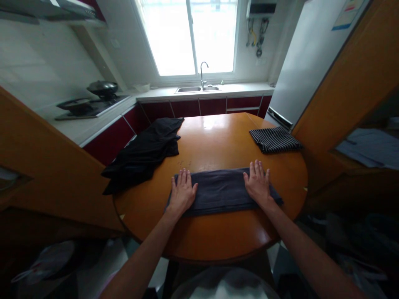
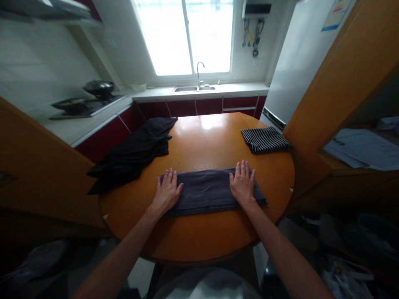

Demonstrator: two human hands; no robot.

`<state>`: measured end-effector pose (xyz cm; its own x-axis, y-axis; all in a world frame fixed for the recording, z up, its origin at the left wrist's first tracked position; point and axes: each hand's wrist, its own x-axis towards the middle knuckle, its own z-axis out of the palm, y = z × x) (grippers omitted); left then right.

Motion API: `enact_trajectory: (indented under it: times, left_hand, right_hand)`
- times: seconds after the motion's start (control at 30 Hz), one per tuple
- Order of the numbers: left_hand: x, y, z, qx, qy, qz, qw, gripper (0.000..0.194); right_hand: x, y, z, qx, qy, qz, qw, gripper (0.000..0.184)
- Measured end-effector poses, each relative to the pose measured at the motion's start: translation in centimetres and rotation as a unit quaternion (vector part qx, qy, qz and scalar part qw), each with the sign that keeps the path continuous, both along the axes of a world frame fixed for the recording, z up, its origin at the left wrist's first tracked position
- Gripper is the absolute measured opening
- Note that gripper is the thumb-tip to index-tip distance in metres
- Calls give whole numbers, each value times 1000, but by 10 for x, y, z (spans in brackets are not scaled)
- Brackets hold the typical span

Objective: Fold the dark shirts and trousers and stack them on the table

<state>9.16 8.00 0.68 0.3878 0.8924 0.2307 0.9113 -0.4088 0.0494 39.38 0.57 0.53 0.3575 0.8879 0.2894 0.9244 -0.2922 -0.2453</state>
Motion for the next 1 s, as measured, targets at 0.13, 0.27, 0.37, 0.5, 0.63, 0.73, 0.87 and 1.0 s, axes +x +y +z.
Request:
enact_trajectory:
  times: [0.13,0.27,0.37,0.5,0.63,0.73,0.87,1.0]
  left_hand:
    - [47,-20,1,-27,-8,-140,990,59]
    - [57,-34,-11,-42,7,-210,977,60]
    - [45,-38,-13,-37,17,-210,977,59]
    - [31,-48,-4,-36,25,-191,981,59]
    - [19,-67,0,-41,31,-162,986,57]
    - [3,-85,0,-39,21,-125,991,58]
    - [-8,-95,7,-54,-10,-91,994,55]
    - [20,-65,26,-54,-48,-139,988,52]
  right_hand:
    - [-61,-4,8,-12,-10,126,992,60]
    - [-87,-17,-3,-60,3,194,979,59]
    - [-82,-29,-9,-70,2,189,979,61]
    - [-72,-42,-13,-70,-12,165,984,61]
    - [-73,-54,-17,-68,-28,135,988,59]
    - [-74,-59,-19,-74,-33,126,989,58]
    - [-78,-49,-6,-77,-24,126,989,59]
    - [-87,-8,17,-66,-13,161,985,59]
